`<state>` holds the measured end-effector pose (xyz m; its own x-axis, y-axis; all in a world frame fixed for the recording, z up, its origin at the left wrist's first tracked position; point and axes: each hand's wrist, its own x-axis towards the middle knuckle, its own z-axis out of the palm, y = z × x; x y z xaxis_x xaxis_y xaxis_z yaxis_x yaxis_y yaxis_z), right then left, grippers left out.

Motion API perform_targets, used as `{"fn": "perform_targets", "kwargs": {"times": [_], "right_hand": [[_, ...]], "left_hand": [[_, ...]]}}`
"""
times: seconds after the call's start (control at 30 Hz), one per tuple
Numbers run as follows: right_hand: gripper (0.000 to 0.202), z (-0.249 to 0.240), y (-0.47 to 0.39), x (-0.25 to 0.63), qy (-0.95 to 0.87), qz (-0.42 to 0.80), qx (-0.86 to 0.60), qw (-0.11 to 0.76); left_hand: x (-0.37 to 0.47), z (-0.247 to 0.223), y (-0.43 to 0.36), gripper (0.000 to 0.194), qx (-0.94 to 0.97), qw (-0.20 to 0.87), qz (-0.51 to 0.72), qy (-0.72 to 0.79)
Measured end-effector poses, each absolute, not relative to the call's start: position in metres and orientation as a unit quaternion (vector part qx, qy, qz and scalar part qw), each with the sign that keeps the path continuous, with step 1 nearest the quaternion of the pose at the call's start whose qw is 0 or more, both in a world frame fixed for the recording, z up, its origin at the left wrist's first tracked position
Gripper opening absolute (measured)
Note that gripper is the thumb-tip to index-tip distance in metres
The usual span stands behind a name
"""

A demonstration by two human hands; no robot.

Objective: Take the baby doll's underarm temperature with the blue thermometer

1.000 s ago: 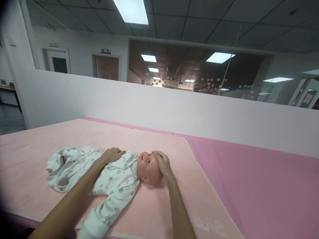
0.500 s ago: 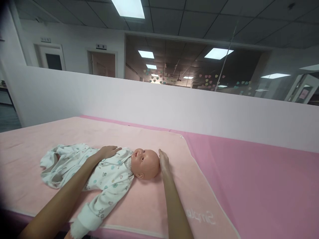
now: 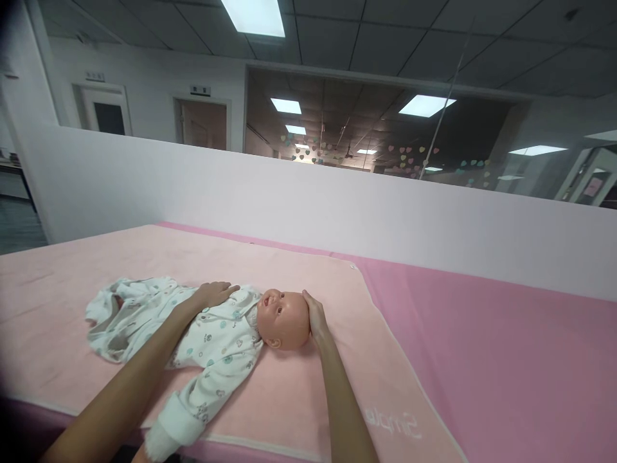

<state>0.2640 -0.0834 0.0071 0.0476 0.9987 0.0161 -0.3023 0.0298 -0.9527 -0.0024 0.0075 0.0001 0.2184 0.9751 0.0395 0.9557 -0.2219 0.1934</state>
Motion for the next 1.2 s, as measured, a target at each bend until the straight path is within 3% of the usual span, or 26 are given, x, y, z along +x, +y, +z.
{"fn": "perform_targets", "kwargs": {"times": [0.33, 0.53, 0.73, 1.2], "right_hand": [[0.029, -0.003, -0.068, 0.28, -0.324, 0.48, -0.44, 0.686], [0.043, 0.007, -0.085, 0.264, -0.376, 0.673, -0.367, 0.52], [0.044, 0.015, -0.092, 0.261, -0.374, 0.688, -0.364, 0.505], [0.041, -0.005, -0.064, 0.303, -0.291, 0.461, -0.449, 0.708]], "left_hand": [[-0.003, -0.001, 0.009, 0.059, 0.775, 0.057, 0.071, 0.626], [-0.002, 0.0, 0.007, 0.06, 0.775, 0.059, 0.075, 0.625], [-0.002, -0.001, 0.008, 0.06, 0.772, 0.053, 0.075, 0.629], [-0.003, -0.003, 0.009, 0.058, 0.776, 0.059, 0.086, 0.622]]}}
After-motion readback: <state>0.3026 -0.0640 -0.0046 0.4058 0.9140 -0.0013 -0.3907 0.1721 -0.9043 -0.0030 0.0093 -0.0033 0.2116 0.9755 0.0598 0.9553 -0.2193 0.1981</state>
